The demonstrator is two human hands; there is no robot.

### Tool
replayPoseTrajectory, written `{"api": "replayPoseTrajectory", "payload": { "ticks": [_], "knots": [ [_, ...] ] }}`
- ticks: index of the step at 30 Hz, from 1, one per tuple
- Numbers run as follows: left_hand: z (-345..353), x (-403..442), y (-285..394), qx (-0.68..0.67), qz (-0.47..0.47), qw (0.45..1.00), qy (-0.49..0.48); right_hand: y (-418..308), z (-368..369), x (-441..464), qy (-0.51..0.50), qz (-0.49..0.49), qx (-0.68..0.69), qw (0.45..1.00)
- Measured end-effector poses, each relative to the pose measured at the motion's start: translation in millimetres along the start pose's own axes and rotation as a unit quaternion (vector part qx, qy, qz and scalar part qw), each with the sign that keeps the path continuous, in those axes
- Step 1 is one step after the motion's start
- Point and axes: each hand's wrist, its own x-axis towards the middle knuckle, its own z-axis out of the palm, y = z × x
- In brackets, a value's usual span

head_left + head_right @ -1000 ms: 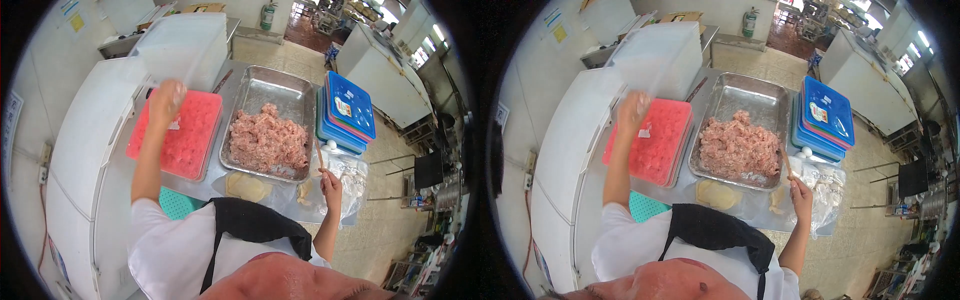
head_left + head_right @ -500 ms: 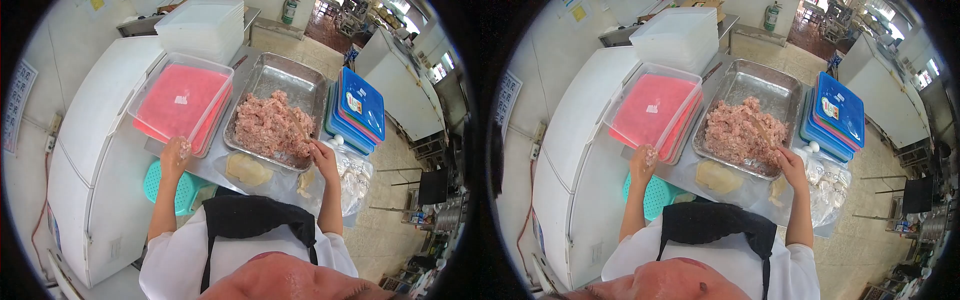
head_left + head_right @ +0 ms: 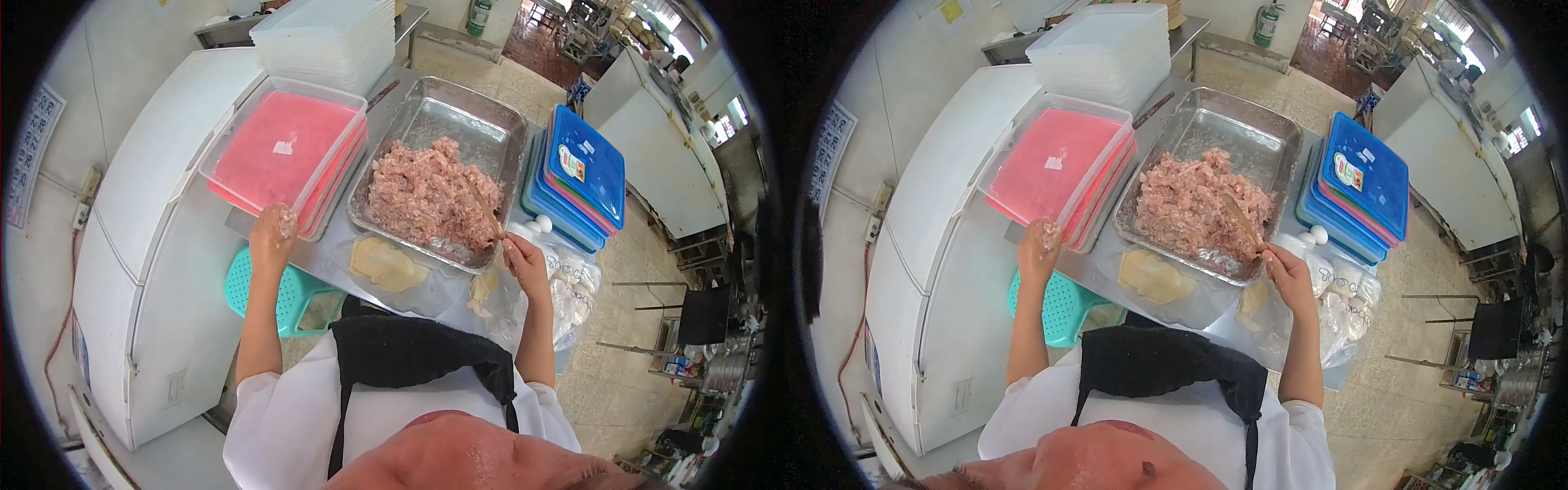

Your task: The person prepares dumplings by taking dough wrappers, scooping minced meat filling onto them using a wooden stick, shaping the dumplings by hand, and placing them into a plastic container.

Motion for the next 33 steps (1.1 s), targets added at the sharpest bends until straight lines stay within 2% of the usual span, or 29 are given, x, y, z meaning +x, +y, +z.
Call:
{"api": "replayPoseTrajectory", "payload": {
  "ticks": [5, 8, 9, 13, 20, 22, 24, 26, 29, 32, 33],
  "knots": [
    [5.2, 3.9, 4.5, 0.024, 0.032, 0.999, 0.03, 6.4, -17.5, -8.7, -0.026, -0.022, 0.017, 0.999],
    [0.2, -3.9, 15.2, 0.016, -0.01, 1.0, -0.015, 12.8, -25.3, -12.2, -0.013, -0.043, 0.004, 0.999],
    [0.7, -5.8, 14.1, 0.017, 0.004, 1.0, -0.012, 13.6, -26.2, -13.1, -0.007, -0.05, -0.002, 0.999],
    [-8.1, -6.2, 19.3, 0.022, 0.035, 0.999, -0.004, 12.4, -29.5, -17.2, -0.007, -0.019, 0.022, 1.0],
    [-48.6, 61.7, 42.2, -0.01, 0.014, 0.999, 0.038, 12.5, -25.5, -13.3, -0.007, -0.003, 0.053, 0.999],
    [-38.9, 109.6, 33.1, -0.142, -0.039, 0.987, -0.069, 11.8, -21.9, -14.4, -0.002, -0.002, 0.054, 0.999],
    [-9.4, 150.0, 22.0, -0.295, -0.1, 0.944, -0.113, 9.8, -17.2, -18.0, 0.01, -0.003, 0.046, 0.999],
    [33.6, 189.2, -4.5, -0.178, -0.066, 0.97, -0.152, 11.7, -13.2, -21.1, 0.027, -0.001, 0.038, 0.999],
    [90.2, 224.1, -24.8, -0.021, 0.094, 0.982, -0.16, 9.2, -6.3, -28.1, 0.046, 0.011, 0.041, 0.998],
    [98.9, 235.1, -3.3, -0.218, 0.052, 0.938, -0.264, 5.8, 0.8, -35.1, 0.073, 0.023, 0.041, 0.996],
    [100.9, 236.6, 2.1, -0.199, 0.061, 0.944, -0.256, 5.4, 3.3, -37.2, 0.084, 0.027, 0.04, 0.995]
  ]
}}
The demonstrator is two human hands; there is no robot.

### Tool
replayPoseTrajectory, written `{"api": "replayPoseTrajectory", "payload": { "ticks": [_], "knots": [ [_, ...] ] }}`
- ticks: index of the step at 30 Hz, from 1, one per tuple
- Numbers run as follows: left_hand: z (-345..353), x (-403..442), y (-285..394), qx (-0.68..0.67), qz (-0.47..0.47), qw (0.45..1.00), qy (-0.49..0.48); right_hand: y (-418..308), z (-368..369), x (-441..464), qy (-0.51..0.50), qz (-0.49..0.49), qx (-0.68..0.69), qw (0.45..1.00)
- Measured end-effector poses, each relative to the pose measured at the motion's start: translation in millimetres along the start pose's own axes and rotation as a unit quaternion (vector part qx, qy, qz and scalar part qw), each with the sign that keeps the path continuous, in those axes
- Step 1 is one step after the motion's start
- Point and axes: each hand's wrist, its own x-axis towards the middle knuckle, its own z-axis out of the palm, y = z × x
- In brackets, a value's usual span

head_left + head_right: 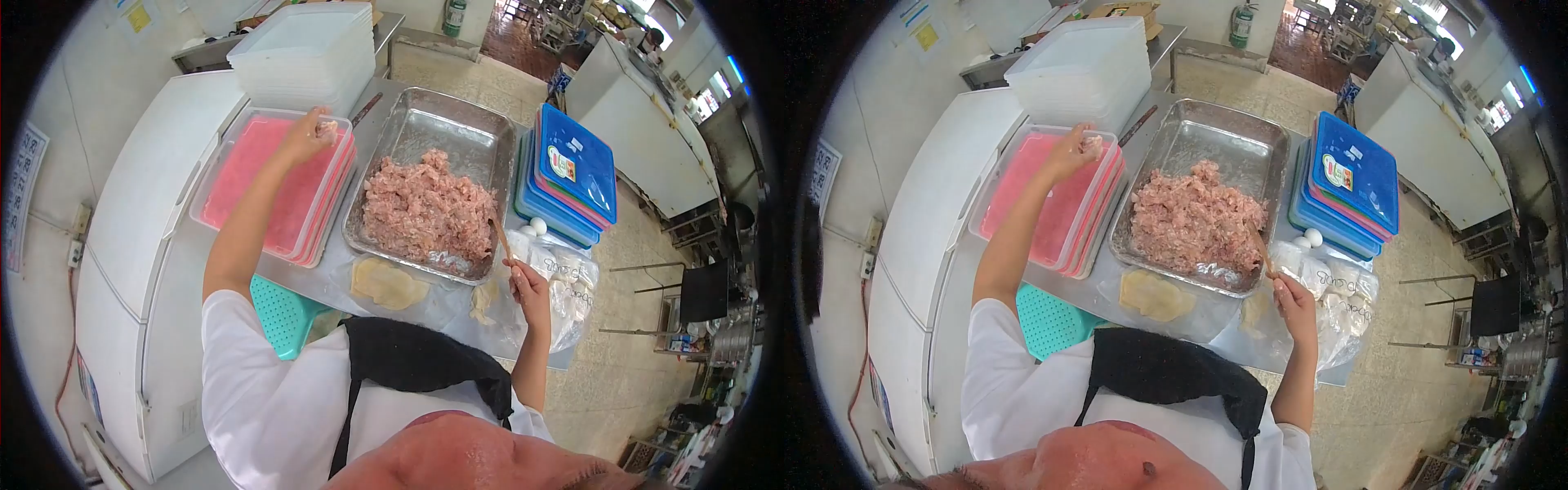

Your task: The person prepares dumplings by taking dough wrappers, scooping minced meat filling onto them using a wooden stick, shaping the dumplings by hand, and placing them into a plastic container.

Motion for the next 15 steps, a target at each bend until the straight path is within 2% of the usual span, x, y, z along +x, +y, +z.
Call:
{"api": "replayPoseTrajectory", "payload": {
  "ticks": [5, 9, 11, 14, 15],
  "knots": [
    [13.7, 17.6, 3.4, 0.108, 0.024, 0.994, -0.007, 4.7, 12.2, -7.7, 0.02, 0.005, 0.002, 1.0],
    [25.7, 27.6, -5.2, 0.132, 0.073, 0.988, 0.017, 6.2, 20.7, -10.1, 0.013, 0.035, 0.0, 0.999],
    [30.3, 30.0, -13.0, 0.147, 0.097, 0.984, 0.026, 18.1, 30.8, -4.2, 0.017, -0.016, -0.071, 0.997],
    [18.7, 31.7, -22.6, 0.07, 0.055, 0.994, -0.058, 16.6, 41.3, 1.9, -0.012, -0.09, -0.231, 0.969],
    [7.2, 22.3, -6.8, 0.105, 0.057, 0.99, -0.073, 12.6, 39.6, 5.2, -0.026, -0.112, -0.292, 0.949]
  ]
}}
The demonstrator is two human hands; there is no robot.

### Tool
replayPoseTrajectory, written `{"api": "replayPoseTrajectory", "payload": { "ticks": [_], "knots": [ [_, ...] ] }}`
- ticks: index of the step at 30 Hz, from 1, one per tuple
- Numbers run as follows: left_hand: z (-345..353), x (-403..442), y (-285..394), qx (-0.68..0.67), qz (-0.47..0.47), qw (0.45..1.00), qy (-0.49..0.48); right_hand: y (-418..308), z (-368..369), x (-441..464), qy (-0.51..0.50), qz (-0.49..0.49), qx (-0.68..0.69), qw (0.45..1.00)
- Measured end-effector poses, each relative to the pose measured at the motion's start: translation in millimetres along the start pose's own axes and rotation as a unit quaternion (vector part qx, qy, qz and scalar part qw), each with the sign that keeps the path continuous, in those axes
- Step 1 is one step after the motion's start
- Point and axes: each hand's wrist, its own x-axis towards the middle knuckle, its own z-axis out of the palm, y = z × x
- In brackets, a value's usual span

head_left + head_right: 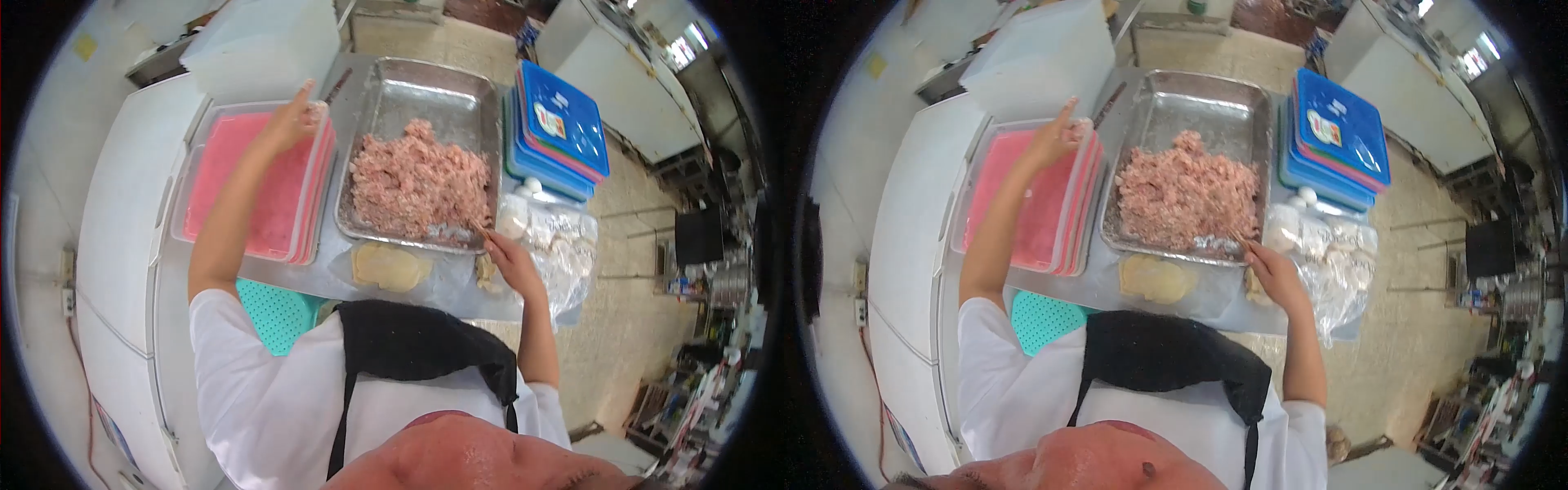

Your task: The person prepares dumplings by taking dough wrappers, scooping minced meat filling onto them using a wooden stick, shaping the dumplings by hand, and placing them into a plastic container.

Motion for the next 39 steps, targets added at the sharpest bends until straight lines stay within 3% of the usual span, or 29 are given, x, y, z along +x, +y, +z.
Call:
{"api": "replayPoseTrajectory", "payload": {
  "ticks": [1, 3, 5, 7, 9, 11, 13, 16, 19, 21, 23, 24, 29, 31, 34, 37, 39],
  "knots": [
    [-15.1, -14.9, 17.7, 0.034, 0.002, 0.999, -0.017, -1.2, -9.1, 3.6, -0.022, -0.014, -0.094, 0.995],
    [-22.6, -40.4, 27.0, 0.132, 0.17, 0.97, 0.111, -10.1, -36.2, 13.8, -0.075, -0.044, -0.274, 0.958],
    [-44.7, -86.8, 100.6, -0.002, 0.103, 0.994, 0.047, -33.6, -66.0, 24.7, -0.11, 0.028, -0.379, 0.918],
    [-30.5, -126.9, 132.8, -0.206, 0.098, 0.973, -0.025, -49.1, -83.9, 35.3, -0.101, 0.004, -0.441, 0.892],
    [11.2, -158.7, 130.5, -0.268, 0.103, 0.949, -0.128, -44.3, -77.7, 42.5, -0.067, -0.038, -0.47, 0.879],
    [55.1, -176.4, 130.6, -0.205, 0.095, 0.951, -0.209, -14.1, -40.6, 45.4, -0.013, -0.09, -0.49, 0.867],
    [113.0, -193.5, 108.0, -0.083, 0.134, 0.97, -0.183, -15.4, -2.0, 31.3, -0.031, -0.135, -0.463, 0.876],
    [158.9, -212.6, 104.1, -0.116, 0.15, 0.977, -0.1, -42.6, 1.6, 21.4, -0.1, -0.165, -0.471, 0.861],
    [185.8, -218.9, 113.7, -0.063, 0.159, 0.985, -0.004, -47.5, -29.5, 52.6, -0.107, -0.065, -0.483, 0.867],
    [202.7, -218.1, 110.0, -0.105, 0.142, 0.984, 0.003, -26.3, -19.3, 58.0, -0.077, -0.083, -0.477, 0.872],
    [204.7, -215.1, 112.7, -0.14, 0.115, 0.983, -0.009, -18.4, 3.0, 42.6, -0.061, -0.146, -0.416, 0.895],
    [199.8, -214.6, 116.6, -0.154, 0.095, 0.983, -0.026, -23.5, 16.4, 32.3, -0.111, -0.172, -0.417, 0.886],
    [180.4, -211.4, 127.7, -0.136, 0.091, 0.986, 0.029, -34.3, -29.9, 51.6, -0.099, -0.136, -0.476, 0.863],
    [174.3, -211.6, 126.5, -0.171, 0.08, 0.981, 0.044, -21.0, -11.9, 43.6, -0.126, -0.114, -0.458, 0.873],
    [167.8, -215.2, 126.6, -0.269, 0.005, 0.961, 0.07, -21.0, 7.6, 27.3, -0.129, -0.113, -0.401, 0.9],
    [175.3, -218.3, 117.1, -0.422, -0.139, 0.892, 0.079, -25.9, 12.6, 31.6, -0.114, -0.092, -0.325, 0.934],
    [173.8, -220.1, 114.8, -0.406, -0.134, 0.9, 0.082, -25.0, 14.7, 43.4, -0.083, -0.133, -0.292, 0.944]
  ]
}}
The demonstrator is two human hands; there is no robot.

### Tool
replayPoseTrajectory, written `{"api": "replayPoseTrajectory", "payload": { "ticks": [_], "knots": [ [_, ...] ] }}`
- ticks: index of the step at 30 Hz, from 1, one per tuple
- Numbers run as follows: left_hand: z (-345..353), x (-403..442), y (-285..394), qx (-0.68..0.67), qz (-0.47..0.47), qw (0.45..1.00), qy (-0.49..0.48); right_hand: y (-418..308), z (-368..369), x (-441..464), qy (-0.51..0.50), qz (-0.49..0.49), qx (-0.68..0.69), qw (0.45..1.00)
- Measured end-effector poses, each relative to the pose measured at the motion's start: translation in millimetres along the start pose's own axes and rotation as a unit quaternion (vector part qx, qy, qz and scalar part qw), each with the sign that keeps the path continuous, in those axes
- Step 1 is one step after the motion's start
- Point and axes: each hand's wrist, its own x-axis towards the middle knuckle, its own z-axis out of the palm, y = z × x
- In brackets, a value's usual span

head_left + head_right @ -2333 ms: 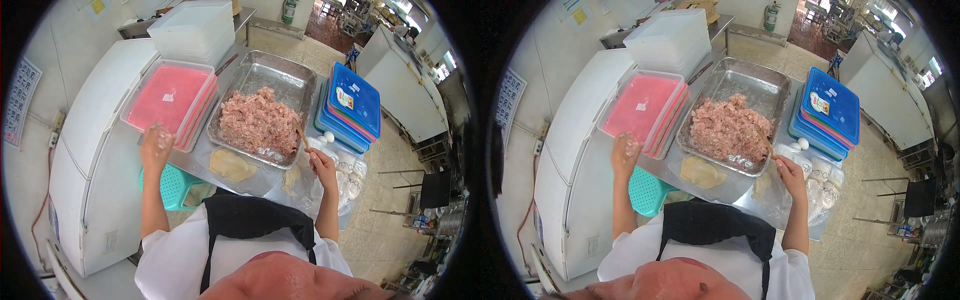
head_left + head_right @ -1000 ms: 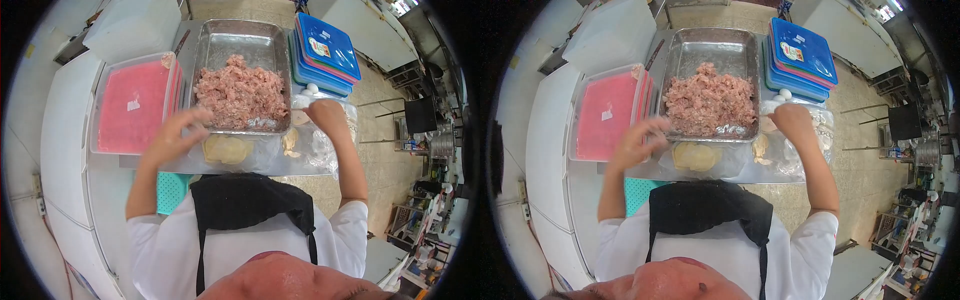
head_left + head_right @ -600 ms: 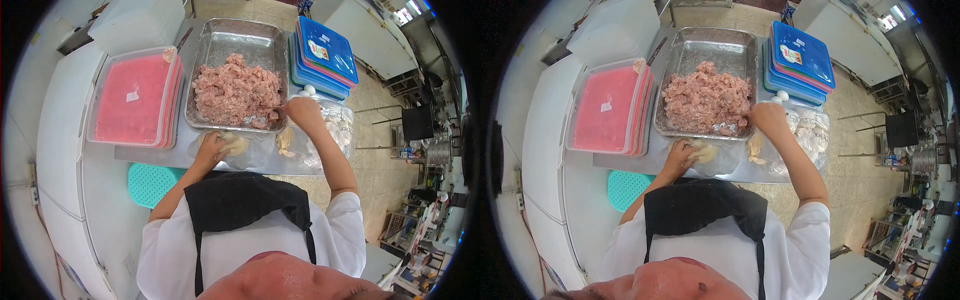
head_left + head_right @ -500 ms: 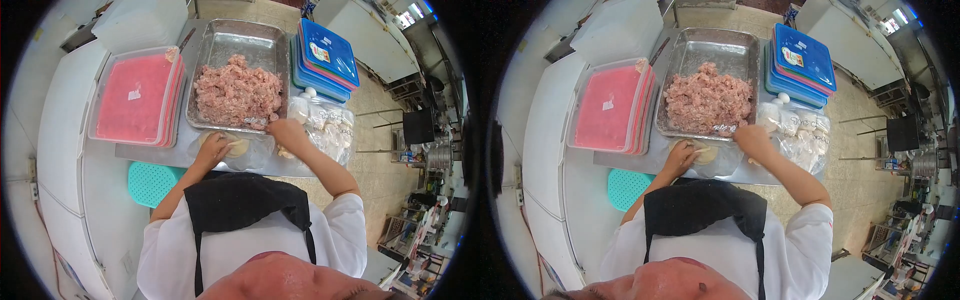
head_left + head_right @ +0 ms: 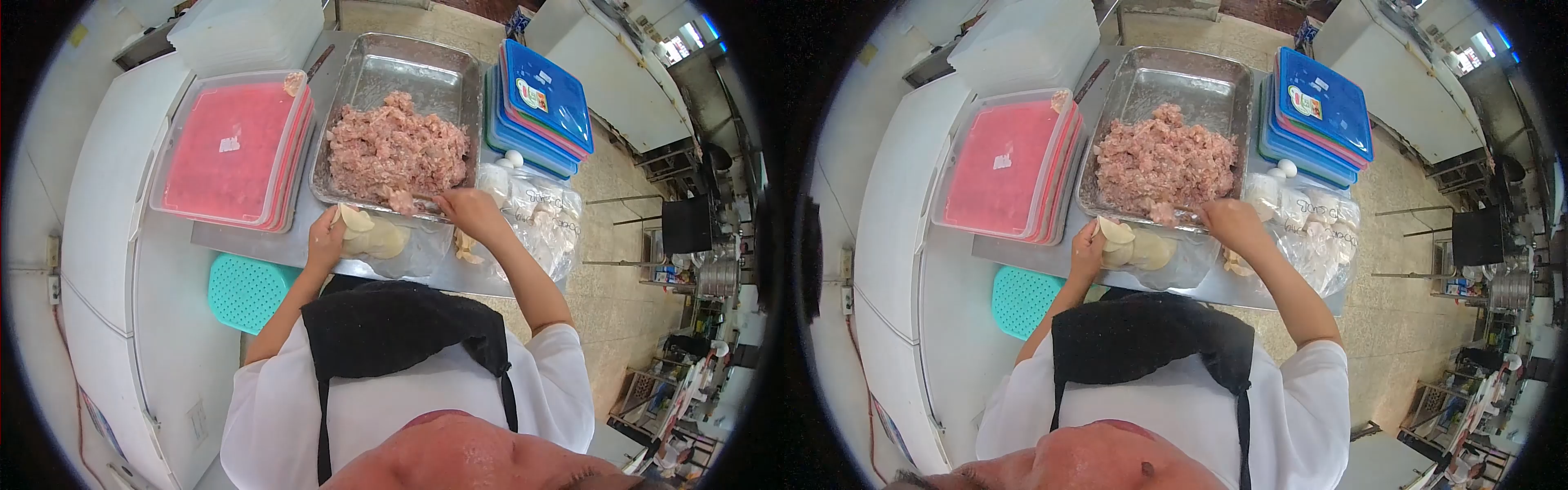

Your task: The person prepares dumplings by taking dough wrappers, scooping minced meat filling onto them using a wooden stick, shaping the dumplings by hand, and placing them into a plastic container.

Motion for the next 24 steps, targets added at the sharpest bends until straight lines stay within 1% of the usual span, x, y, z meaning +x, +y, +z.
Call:
{"api": "replayPoseTrajectory", "payload": {
  "ticks": [1, 3, 4, 6, 7, 8, 9, 10, 12, 13, 14, 15, 16, 18, 19, 20, 21, 23, 24],
  "knots": [
    [-0.4, 0.1, 1.5, 0.008, 0.004, 1.0, 0.0, 2.7, 5.3, 7.0, -0.005, -0.008, -0.03, 0.999],
    [3.1, 2.1, 1.3, -0.028, 0.037, 0.998, 0.031, 3.2, 18.7, 19.9, -0.013, -0.023, -0.091, 0.995],
    [4.7, 2.6, 2.0, -0.046, 0.054, 0.996, 0.048, -1.5, 23.2, 17.3, -0.038, -0.005, -0.084, 0.996],
    [9.1, 1.2, 5.5, -0.072, 0.069, 0.995, 0.008, -10.8, 28.3, 12.1, -0.088, 0.025, -0.073, 0.993],
    [11.2, -1.0, 7.3, -0.086, 0.074, 0.993, -0.012, -8.3, 29.4, 12.0, -0.081, 0.019, -0.039, 0.996],
    [11.9, -1.2, 9.0, 0.024, 0.144, 0.988, -0.048, -2.6, 30.3, 9.4, -0.075, 0.015, -0.005, 0.997],
    [11.5, -0.3, 13.5, 0.134, 0.212, 0.964, -0.084, 0.6, 27.7, 7.0, -0.067, 0.012, 0.03, 0.997],
    [11.3, 1.2, 18.9, 0.242, 0.278, 0.922, -0.117, 4.8, 23.3, 5.7, -0.077, 0.018, 0.065, 0.995],
    [13.9, 2.3, 32.1, 0.236, 0.32, 0.913, -0.09, 9.8, 11.0, 5.9, -0.094, 0.027, 0.134, 0.986],
    [14.7, 2.8, 35.4, 0.233, 0.34, 0.908, -0.077, 6.6, 7.6, 6.8, -0.112, 0.039, 0.088, 0.989],
    [14.8, 4.0, 35.2, 0.202, 0.241, 0.945, -0.09, 1.5, 5.6, 6.5, -0.13, 0.052, 0.042, 0.989],
    [14.8, 6.7, 34.7, 0.17, 0.139, 0.97, -0.104, -1.7, 4.8, 4.7, -0.147, 0.065, -0.004, 0.987],
    [14.6, 12.2, 34.4, 0.136, 0.037, 0.983, -0.115, -1.2, 6.8, 2.8, -0.131, 0.063, 0.044, 0.988],
    [18.2, 26.9, 22.2, -0.057, -0.015, 0.996, -0.063, 1.8, 15.4, -3.9, -0.101, 0.056, 0.136, 0.984],
    [20.4, 35.9, 11.6, -0.153, -0.041, 0.987, -0.037, 1.5, 17.6, -7.7, -0.062, 0.076, 0.183, 0.978],
    [21.3, 48.0, -2.6, -0.247, -0.067, 0.966, -0.032, 1.7, 18.6, -10.4, -0.022, 0.097, 0.229, 0.968],
    [20.6, 54.2, 10.6, -0.306, -0.083, 0.948, -0.027, 2.4, 17.7, -11.1, 0.018, 0.116, 0.274, 0.955],
    [20.5, 62.6, 57.8, -0.421, -0.113, 0.9, -0.019, -0.2, 5.0, -6.7, 0.054, 0.175, 0.397, 0.899],
    [23.8, 71.6, 66.0, -0.435, -0.104, 0.894, -0.009, -2.3, -2.1, -3.8, 0.072, 0.203, 0.456, 0.863]
  ]
}}
